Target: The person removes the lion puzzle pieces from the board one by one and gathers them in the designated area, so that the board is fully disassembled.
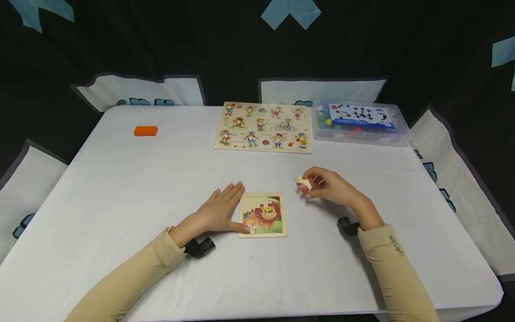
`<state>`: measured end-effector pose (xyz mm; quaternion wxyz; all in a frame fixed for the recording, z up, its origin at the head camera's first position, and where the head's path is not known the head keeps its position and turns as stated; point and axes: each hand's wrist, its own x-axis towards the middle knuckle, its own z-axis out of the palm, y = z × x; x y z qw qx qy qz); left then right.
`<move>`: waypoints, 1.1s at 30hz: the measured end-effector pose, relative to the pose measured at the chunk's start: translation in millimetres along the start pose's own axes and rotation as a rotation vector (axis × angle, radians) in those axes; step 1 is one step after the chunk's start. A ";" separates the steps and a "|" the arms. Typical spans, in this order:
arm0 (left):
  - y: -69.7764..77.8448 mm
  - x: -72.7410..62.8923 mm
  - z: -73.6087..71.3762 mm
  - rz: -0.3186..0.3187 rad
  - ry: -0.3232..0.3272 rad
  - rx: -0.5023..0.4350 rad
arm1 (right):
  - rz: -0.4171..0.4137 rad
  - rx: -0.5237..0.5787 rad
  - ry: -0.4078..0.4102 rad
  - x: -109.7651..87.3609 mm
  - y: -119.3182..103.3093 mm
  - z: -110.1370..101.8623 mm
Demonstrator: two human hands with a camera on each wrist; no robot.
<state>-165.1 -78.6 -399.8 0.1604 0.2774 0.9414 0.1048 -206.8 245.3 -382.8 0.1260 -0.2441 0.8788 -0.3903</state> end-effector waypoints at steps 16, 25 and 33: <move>-1.3 -0.3 3.0 0.003 0.015 0.013 | 0.131 -0.094 -0.007 -16.4 30.2 -28.1; -1.5 -1.3 -0.2 -0.002 0.001 0.020 | 0.090 -0.134 -0.051 5.2 4.3 -18.7; -1.8 0.3 1.3 0.003 -0.002 0.000 | -0.079 -0.166 -0.291 30.5 -36.5 20.8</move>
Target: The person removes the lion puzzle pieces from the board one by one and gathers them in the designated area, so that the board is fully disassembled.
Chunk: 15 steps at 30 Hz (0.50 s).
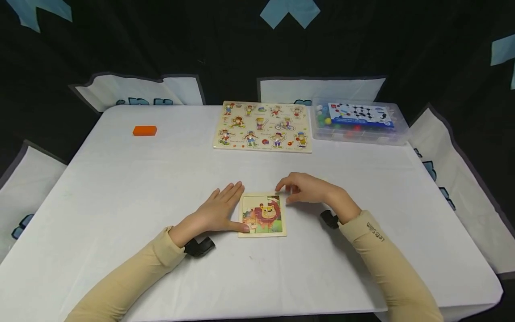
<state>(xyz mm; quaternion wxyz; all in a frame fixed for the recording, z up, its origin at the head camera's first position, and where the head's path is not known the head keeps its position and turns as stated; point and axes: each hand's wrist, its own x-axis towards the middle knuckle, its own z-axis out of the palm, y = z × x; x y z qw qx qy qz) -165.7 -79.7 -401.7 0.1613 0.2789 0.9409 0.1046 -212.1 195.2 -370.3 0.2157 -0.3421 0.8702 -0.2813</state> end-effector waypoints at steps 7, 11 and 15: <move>-0.1 2.8 1.7 -0.006 -0.008 0.012 | -0.047 -0.136 -0.092 10.4 -14.0 13.1; 0.6 2.4 0.8 -0.006 -0.005 0.008 | -0.033 -0.231 -0.074 11.3 -16.0 15.6; 0.5 1.5 1.0 -0.008 -0.003 0.010 | -0.024 -0.290 -0.082 10.7 -17.8 16.9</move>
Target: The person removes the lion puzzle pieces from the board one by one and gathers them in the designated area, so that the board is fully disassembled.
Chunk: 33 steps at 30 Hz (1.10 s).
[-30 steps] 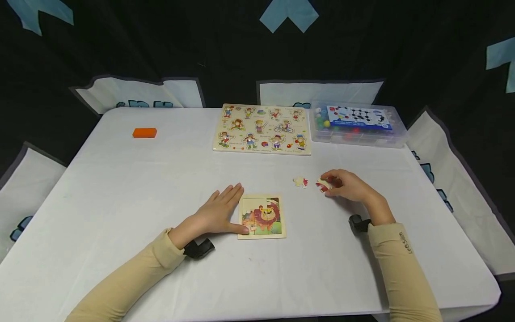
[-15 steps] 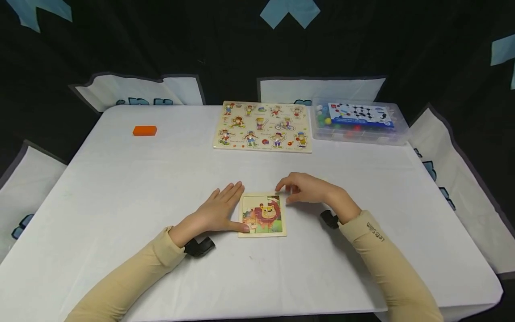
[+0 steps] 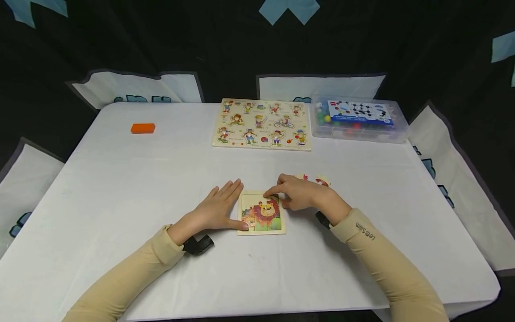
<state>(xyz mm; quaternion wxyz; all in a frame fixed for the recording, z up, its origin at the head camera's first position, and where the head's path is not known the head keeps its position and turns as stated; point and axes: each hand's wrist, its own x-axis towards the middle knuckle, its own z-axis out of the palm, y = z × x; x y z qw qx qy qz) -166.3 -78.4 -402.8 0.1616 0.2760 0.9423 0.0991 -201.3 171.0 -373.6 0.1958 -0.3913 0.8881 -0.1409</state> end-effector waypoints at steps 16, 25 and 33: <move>-1.1 0.8 0.3 -0.008 -0.008 -0.003 | -0.025 0.034 -0.078 16.4 -3.7 -8.2; -0.9 -0.2 -1.4 -0.013 -0.012 0.000 | -0.042 0.062 -0.040 13.7 -1.6 -4.8; -0.8 0.2 -0.1 -0.005 -0.006 0.003 | -0.090 0.026 0.029 9.9 -0.3 -6.6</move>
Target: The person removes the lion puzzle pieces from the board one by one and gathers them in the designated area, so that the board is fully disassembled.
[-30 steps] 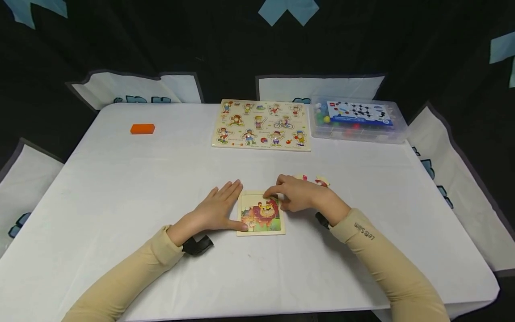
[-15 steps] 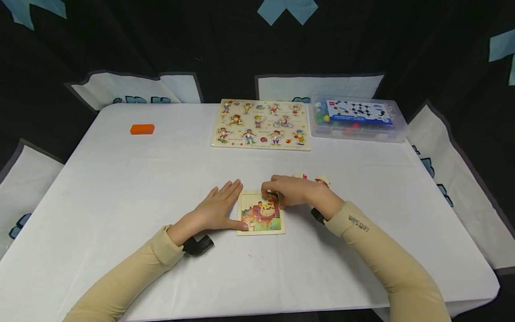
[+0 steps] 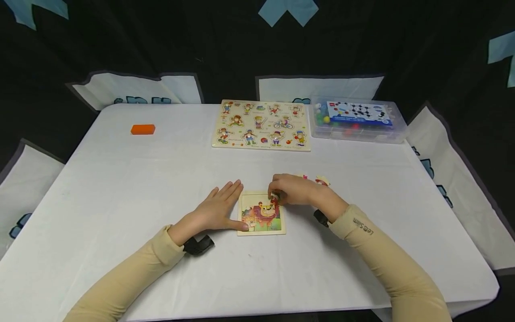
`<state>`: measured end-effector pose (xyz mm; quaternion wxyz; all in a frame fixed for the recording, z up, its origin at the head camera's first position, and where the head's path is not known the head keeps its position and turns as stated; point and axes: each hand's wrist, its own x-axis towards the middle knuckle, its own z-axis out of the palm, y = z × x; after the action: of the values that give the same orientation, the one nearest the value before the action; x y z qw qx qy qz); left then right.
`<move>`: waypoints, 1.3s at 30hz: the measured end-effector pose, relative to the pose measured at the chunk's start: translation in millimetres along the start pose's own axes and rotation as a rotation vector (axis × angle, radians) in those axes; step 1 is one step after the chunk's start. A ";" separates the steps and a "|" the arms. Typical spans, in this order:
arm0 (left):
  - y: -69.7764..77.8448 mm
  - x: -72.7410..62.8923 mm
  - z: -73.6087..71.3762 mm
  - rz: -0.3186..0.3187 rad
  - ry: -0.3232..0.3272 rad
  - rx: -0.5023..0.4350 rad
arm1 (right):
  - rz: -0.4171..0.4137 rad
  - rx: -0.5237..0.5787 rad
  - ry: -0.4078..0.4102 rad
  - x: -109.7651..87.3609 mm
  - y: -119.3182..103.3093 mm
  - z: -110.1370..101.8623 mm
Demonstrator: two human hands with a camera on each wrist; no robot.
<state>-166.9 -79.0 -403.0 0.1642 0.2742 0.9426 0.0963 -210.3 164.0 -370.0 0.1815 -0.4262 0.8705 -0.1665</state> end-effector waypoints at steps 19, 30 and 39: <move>2.2 -1.9 -2.2 0.010 0.009 -0.004 | 0.051 -0.071 0.035 -9.4 0.6 4.3; 2.5 -2.3 -2.5 0.014 0.008 -0.011 | 0.042 -0.062 0.076 -18.8 6.5 1.2; 1.0 -1.0 -1.1 0.004 -0.003 -0.006 | 0.229 0.119 0.237 -66.1 43.7 -8.1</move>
<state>-166.1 -78.8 -401.5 0.1663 0.2755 0.9416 0.0992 -206.0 243.5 -370.8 0.1204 -0.2902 0.9172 -0.2451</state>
